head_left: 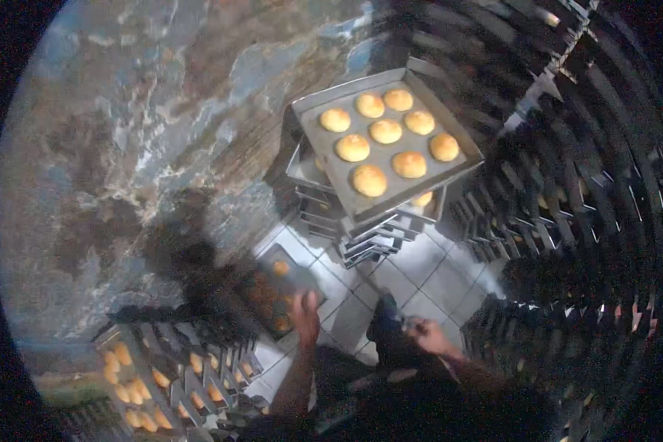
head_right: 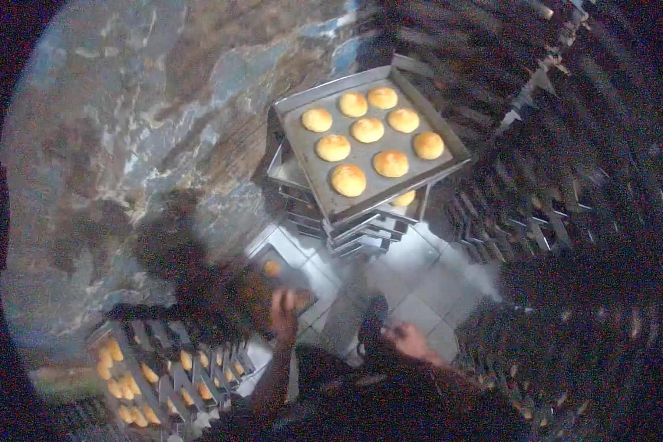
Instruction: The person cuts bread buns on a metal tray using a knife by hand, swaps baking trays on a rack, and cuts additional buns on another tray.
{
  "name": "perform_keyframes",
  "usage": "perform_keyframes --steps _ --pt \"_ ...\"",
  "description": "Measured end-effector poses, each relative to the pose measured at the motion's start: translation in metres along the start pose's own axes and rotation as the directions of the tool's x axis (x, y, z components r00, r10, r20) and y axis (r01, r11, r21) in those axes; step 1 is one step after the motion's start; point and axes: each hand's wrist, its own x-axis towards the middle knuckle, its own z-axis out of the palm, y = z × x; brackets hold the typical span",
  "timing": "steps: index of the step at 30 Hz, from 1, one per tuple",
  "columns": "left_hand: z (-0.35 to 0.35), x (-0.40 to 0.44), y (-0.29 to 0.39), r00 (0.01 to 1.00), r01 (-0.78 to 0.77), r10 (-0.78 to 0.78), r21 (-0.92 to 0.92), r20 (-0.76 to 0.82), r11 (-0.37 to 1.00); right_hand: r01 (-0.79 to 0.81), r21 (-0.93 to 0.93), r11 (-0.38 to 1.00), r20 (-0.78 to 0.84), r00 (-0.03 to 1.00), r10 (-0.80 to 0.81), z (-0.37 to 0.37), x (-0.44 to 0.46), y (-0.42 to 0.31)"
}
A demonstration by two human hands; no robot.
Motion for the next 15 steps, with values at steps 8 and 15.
perform_keyframes --steps 8,15 --pt "0.08 0.299 0.225 0.949 -0.011 0.053 -0.137 0.31 0.991 0.129 0.098 0.987 -0.262 0.96 -0.099 -0.111 0.02 -0.086" --pt "0.196 0.347 0.165 0.878 -0.007 -0.17 0.367 0.447 0.93 0.276 0.163 0.947 -0.458 0.871 -0.175 -0.147 0.047 -0.13"
